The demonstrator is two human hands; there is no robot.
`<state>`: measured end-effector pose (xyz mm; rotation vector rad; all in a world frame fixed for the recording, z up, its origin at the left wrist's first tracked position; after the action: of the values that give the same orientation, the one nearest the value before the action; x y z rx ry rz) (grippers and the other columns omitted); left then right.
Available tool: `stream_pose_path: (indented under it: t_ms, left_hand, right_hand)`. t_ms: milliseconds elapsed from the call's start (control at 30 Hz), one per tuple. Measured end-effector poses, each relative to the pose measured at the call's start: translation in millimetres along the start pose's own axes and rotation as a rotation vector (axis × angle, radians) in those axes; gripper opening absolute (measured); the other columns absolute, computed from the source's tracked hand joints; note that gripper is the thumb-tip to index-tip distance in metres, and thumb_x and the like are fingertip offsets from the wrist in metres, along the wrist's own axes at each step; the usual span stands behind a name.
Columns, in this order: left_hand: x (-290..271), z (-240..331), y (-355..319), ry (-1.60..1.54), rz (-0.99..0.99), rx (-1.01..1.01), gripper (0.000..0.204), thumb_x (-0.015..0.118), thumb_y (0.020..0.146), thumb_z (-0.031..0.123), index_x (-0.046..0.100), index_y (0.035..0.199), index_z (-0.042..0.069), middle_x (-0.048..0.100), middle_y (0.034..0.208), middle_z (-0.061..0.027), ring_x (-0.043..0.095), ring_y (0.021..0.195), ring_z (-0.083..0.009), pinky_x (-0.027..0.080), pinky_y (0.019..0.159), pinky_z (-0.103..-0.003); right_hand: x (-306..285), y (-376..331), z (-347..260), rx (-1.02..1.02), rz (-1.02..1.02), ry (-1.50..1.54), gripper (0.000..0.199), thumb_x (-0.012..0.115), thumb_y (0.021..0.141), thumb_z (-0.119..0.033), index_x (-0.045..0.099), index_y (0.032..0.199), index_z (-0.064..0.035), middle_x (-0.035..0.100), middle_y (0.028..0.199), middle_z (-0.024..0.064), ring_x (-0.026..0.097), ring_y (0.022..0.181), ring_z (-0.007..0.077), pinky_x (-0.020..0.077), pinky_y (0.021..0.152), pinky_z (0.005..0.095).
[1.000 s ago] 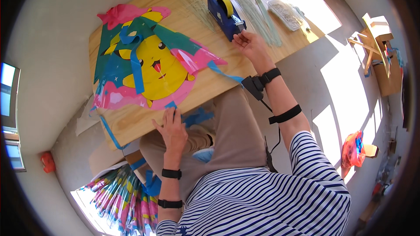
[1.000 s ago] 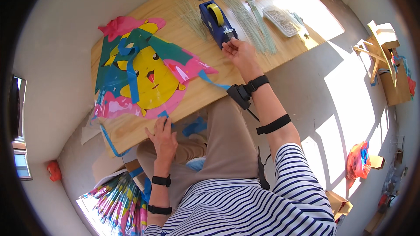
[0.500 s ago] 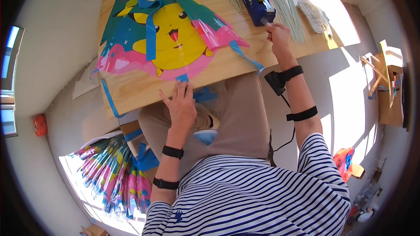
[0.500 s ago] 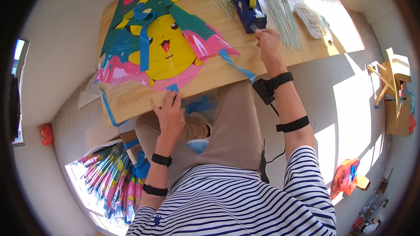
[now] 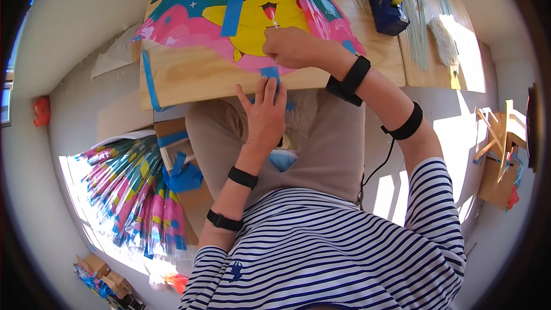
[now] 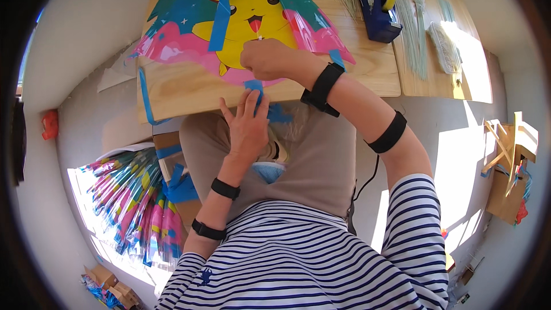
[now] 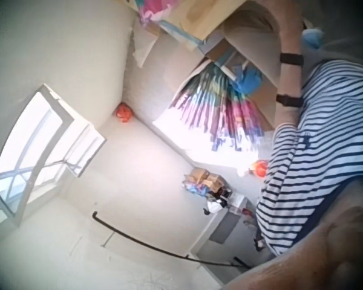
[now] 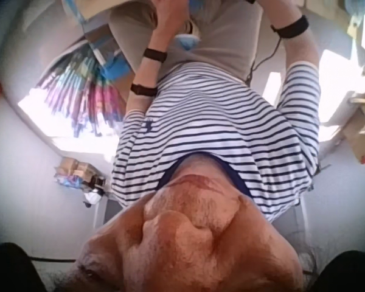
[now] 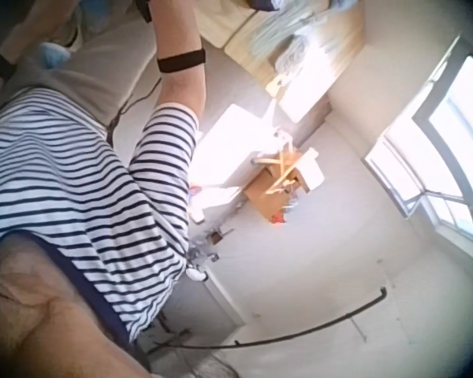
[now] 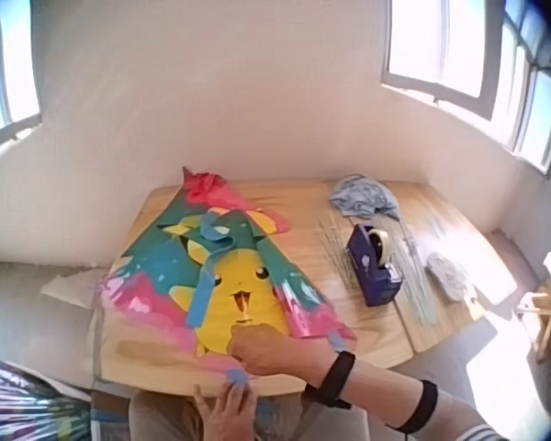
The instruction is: Assembling a plastic kite featuring a character design by attaching blue plastic strips and tape.
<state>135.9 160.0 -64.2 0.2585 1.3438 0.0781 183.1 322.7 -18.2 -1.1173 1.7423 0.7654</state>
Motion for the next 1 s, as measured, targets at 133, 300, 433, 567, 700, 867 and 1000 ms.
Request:
stream_pose_path:
  t_ms: [133,300,433,567,700,867,1000]
  left_hand:
    - [-1.6,-0.9,1.5,-0.076,0.005,-0.028,0.048,0.064,0.08,0.006,0.059,0.127,0.005,0.047,0.131,-0.015,0.046,0.133,-0.0318,0.013,0.109,-0.076]
    - [-0.9,-1.6,-0.3,-0.074,0.028,-0.032,0.048,0.063,0.08,0.005,0.059,0.128,0.006,0.045,0.129,-0.0148,0.045,0.133,-0.0301,0.014,0.11,-0.074]
    - [-2.2,-1.9,-0.6,-0.103,0.035,-0.023,0.047,0.062,0.08,0.004,0.06,0.127,0.006,0.045,0.129,-0.0136,0.045,0.133,-0.0304,0.015,0.11,-0.074]
    - [0.1,-2.6,-0.3,-0.103,0.041,-0.018,0.047,0.062,0.08,0.005,0.06,0.127,0.005,0.046,0.13,-0.0116,0.046,0.133,-0.0303,0.016,0.109,-0.074]
    - [0.9,-2.3,-0.9,-0.099,0.056,-0.018,0.046,0.062,0.08,0.005,0.061,0.126,0.005,0.046,0.13,-0.0109,0.046,0.133,-0.0301,0.016,0.109,-0.074]
    - [-1.4,-1.2,0.2,-0.094,0.053,-0.016,0.046,0.062,0.081,0.006,0.061,0.126,0.004,0.046,0.133,-0.0106,0.045,0.134,-0.0301,0.016,0.11,-0.073]
    - [0.6,-1.5,-0.4,-0.09,0.05,-0.009,0.047,0.063,0.08,0.006,0.06,0.127,0.004,0.045,0.14,-0.0096,0.045,0.134,-0.0302,0.017,0.11,-0.072]
  right_hand:
    - [11.8,14.7,-7.0,-0.004,-0.208,-0.187,0.014,0.059,0.081,-0.01,0.071,0.087,-0.0067,0.064,0.095,0.0143,0.067,0.087,0.0335,0.054,0.07,0.0448]
    - [19.3,19.3,-6.3,-0.029,-0.223,-0.178,0.009,0.06,0.078,-0.009,0.068,0.08,-0.0049,0.06,0.09,0.0141,0.063,0.08,0.0341,0.0498,0.065,0.0453]
    - [22.8,21.4,-6.1,-0.043,-0.23,-0.144,0.007,0.06,0.076,-0.007,0.066,0.076,-0.0048,0.058,0.087,0.0132,0.061,0.077,0.0334,0.0476,0.063,0.0439]
    - [27.1,22.4,-3.6,-0.042,-0.223,-0.14,0.006,0.06,0.075,-0.007,0.066,0.075,-0.0056,0.058,0.087,0.0121,0.061,0.078,0.0324,0.0474,0.064,0.0433]
    - [29.6,23.2,-1.5,-0.046,-0.205,-0.14,0.006,0.06,0.075,-0.008,0.066,0.075,-0.006,0.058,0.086,0.0114,0.06,0.079,0.0319,0.0473,0.064,0.0433]
    - [31.1,22.6,-1.0,-0.044,-0.205,-0.145,0.006,0.06,0.075,-0.008,0.066,0.074,-0.0063,0.059,0.085,0.0109,0.06,0.081,0.0313,0.0471,0.064,0.043]
    - [32.6,23.1,1.0,-0.045,-0.194,-0.145,0.006,0.06,0.075,-0.009,0.065,0.074,-0.0063,0.059,0.084,0.0107,0.06,0.081,0.0311,0.047,0.064,0.0431]
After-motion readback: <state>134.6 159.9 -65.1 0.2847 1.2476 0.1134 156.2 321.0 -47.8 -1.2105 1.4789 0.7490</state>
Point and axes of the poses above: each hand's wrist, its own y-axis towards the middle knuckle, its own x-axis out of the palm, z = x × y, the point moved 5 cm from there along y, towards the middle knuckle
